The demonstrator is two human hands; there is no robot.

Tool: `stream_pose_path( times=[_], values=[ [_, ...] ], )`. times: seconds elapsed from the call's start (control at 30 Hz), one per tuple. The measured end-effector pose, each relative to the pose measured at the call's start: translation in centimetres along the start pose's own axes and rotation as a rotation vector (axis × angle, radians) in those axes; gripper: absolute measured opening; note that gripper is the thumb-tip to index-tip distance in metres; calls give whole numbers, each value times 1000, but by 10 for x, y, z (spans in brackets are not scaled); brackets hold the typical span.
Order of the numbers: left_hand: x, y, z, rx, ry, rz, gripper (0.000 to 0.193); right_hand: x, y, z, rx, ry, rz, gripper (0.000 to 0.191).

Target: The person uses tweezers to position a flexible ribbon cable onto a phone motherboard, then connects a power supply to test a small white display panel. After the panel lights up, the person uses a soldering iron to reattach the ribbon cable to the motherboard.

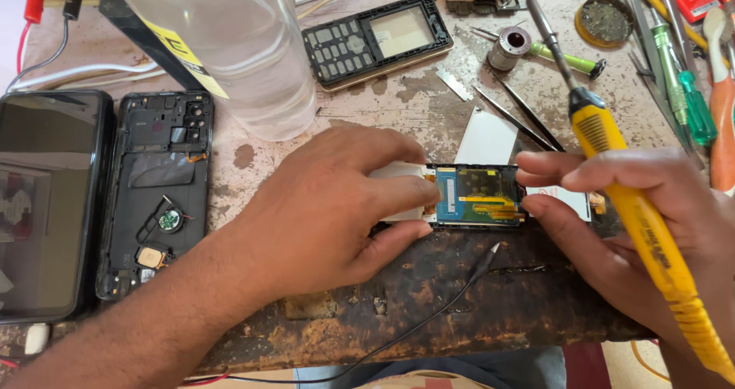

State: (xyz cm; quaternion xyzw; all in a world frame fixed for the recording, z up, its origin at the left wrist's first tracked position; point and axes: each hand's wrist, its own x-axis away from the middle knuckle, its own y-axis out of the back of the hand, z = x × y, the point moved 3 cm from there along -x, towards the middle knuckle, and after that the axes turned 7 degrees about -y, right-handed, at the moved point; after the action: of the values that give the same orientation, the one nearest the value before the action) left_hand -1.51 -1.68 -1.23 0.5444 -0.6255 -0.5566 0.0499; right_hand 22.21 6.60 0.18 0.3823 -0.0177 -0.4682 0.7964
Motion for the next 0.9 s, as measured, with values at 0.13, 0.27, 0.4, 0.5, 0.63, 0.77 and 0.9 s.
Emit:
stream_pose_path(
  times=[0.13,0.27,0.4,0.5,0.63,0.77,0.9],
  values=[
    [0,-1,1,32,30,18,23,6,4,-6,-2,18,-1,38],
    [0,-1,1,57,35,14,22,16,7,-14,-75,-24,-56,32],
    [1,-1,1,55,33,20,22,20,9,-21,-147,-59,-78,25],
    [1,-3,0,49,33,16,24,27,14,-27,-156,-70,-130,27],
    [1,-5,1,71,42,13,24,43,27,-48,-257,-75,-239,26],
    [1,-7,3,80,69,31,24,31,64,-94,-361,-90,-271,26],
    [1,-8,4,94,68,4,25,10,104,-116,-303,-45,-416,24]
  ],
)
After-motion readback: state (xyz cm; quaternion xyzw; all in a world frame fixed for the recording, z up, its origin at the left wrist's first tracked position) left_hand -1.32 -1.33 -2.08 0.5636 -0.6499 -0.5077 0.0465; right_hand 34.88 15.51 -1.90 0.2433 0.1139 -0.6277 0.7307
